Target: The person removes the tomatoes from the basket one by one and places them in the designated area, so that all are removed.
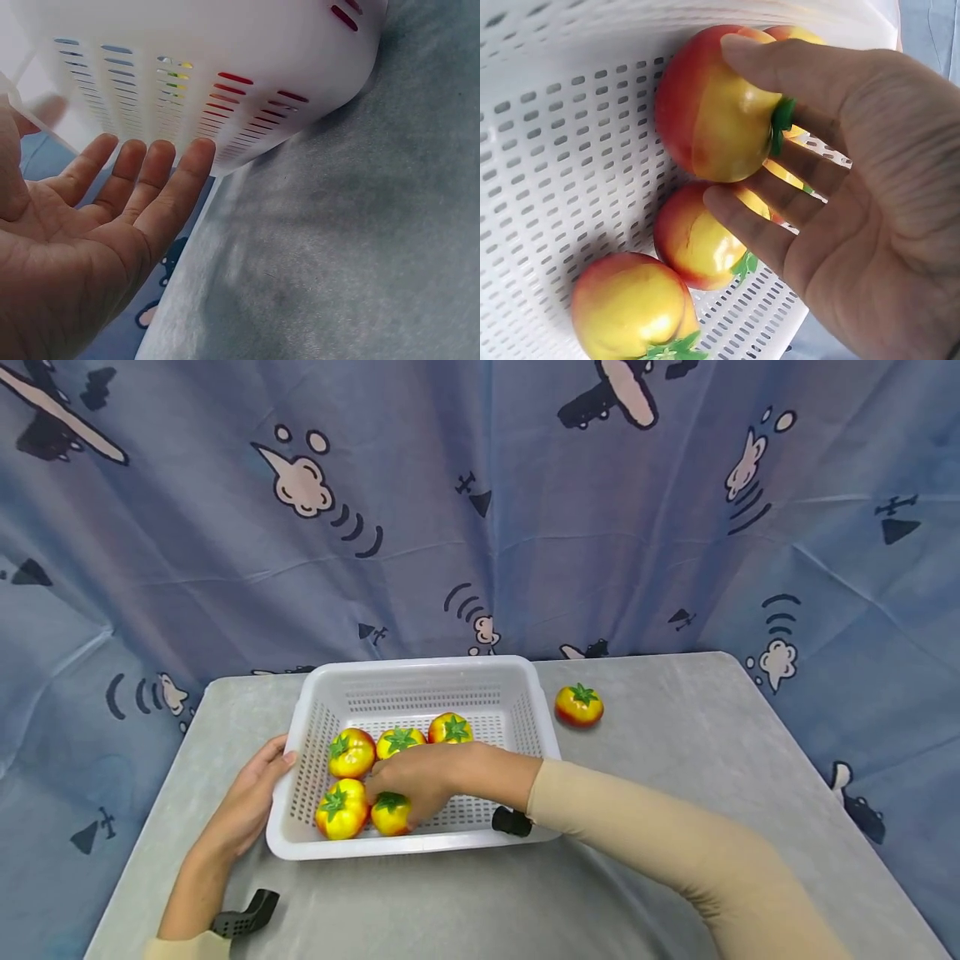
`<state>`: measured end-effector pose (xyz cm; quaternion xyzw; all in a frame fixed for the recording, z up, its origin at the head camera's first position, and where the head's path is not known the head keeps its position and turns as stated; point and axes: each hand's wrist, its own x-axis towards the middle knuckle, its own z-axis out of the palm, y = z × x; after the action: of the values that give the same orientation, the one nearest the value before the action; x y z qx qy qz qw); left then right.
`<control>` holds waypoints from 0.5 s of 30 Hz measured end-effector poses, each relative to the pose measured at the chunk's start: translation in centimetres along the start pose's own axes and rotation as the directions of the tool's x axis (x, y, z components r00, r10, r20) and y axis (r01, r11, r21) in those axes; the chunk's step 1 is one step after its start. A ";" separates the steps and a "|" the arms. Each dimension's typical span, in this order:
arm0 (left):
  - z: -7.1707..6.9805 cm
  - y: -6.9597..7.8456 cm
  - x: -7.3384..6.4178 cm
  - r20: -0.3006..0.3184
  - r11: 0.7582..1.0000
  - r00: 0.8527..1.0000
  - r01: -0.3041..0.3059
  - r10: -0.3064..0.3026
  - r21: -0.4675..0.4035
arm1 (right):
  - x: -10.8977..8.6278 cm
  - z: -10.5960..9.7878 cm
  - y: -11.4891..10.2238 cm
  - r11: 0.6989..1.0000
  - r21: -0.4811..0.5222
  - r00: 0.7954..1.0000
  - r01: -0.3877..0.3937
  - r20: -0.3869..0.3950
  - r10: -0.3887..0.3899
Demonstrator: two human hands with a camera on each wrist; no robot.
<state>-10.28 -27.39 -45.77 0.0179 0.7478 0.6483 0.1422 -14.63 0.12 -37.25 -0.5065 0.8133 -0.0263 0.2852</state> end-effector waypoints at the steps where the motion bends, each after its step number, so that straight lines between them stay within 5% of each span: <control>1: 0.1 0.0 0.0 0.002 1.000 1.000 0.003 -0.003 -0.001 | 0.0 0.1 0.0 1.000 0.002 1.000 -0.002 0.003 0.002; 15: 0.0 0.2 0.1 -0.001 1.000 1.000 -0.007 0.007 0.019 | -0.6 -0.2 0.3 1.000 -0.016 0.999 -0.007 -0.038 0.006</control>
<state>-10.40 -27.36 -45.54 0.0216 0.7539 0.6417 0.1393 -14.72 0.75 -36.93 -0.5054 0.8205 -0.0283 0.2655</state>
